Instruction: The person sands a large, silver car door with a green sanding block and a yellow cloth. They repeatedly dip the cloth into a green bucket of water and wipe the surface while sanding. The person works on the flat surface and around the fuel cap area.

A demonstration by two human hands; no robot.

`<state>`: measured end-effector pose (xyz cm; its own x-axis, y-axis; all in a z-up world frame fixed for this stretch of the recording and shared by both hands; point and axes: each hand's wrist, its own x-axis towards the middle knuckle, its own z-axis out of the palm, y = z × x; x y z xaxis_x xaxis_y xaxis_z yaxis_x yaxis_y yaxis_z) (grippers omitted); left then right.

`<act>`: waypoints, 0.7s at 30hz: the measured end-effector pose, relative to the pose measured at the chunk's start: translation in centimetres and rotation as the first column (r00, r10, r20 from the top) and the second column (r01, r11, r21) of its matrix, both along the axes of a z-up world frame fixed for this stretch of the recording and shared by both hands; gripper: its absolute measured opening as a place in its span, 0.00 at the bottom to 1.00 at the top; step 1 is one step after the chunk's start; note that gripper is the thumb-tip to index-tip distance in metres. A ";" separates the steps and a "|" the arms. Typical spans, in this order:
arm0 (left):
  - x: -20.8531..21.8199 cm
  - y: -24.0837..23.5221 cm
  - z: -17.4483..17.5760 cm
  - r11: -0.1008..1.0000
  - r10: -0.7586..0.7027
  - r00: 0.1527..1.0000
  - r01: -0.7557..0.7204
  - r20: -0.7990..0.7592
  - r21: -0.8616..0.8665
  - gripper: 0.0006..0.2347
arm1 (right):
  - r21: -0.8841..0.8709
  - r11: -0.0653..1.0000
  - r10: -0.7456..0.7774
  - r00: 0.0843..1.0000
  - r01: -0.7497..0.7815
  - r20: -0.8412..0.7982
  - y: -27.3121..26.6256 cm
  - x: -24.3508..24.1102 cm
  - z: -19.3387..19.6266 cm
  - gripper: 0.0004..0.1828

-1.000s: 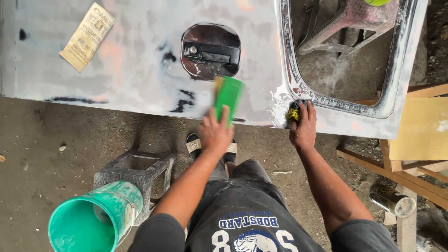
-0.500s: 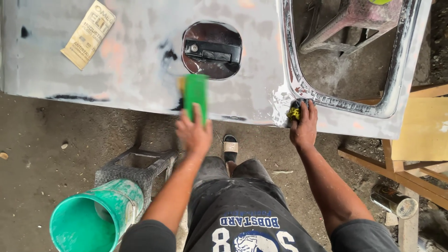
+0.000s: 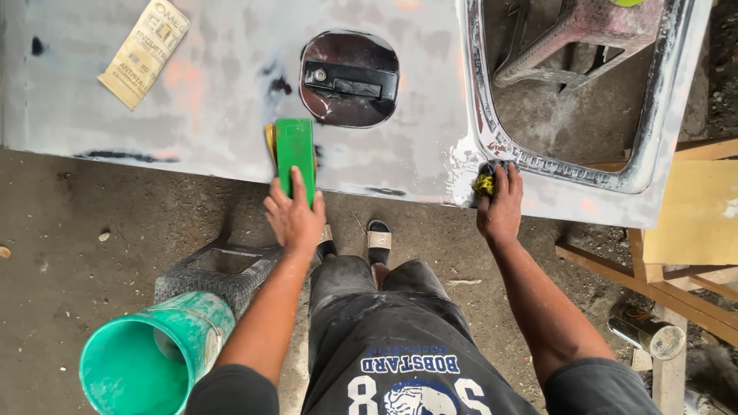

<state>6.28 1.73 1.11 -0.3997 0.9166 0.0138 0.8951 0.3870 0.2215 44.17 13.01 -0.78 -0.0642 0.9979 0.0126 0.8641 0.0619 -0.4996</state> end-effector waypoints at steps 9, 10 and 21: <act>11.8 2.9 -2.3 0.751 -0.643 0.753 0.656 0.140 -0.079 0.34 | 0.023 1.000 -0.022 1.000 0.022 0.010 0.1 0.2 -0.6 0.38; 10.8 3.5 -0.8 0.750 -0.644 0.752 0.657 0.140 -0.075 0.34 | 0.025 0.999 -0.023 1.000 0.023 0.013 0.2 0.4 -0.3 0.38; 9.8 3.8 0.4 0.977 -0.177 0.926 0.207 0.333 -0.055 0.37 | -0.373 0.907 -0.416 0.564 0.197 -0.714 2.0 -5.1 -2.8 0.26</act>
<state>16.12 5.54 1.55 -0.1846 0.9678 -0.1709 0.8392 0.2458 0.4852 39.08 15.03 -3.58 0.1704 0.9323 -0.3189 0.0985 -0.3382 -0.9359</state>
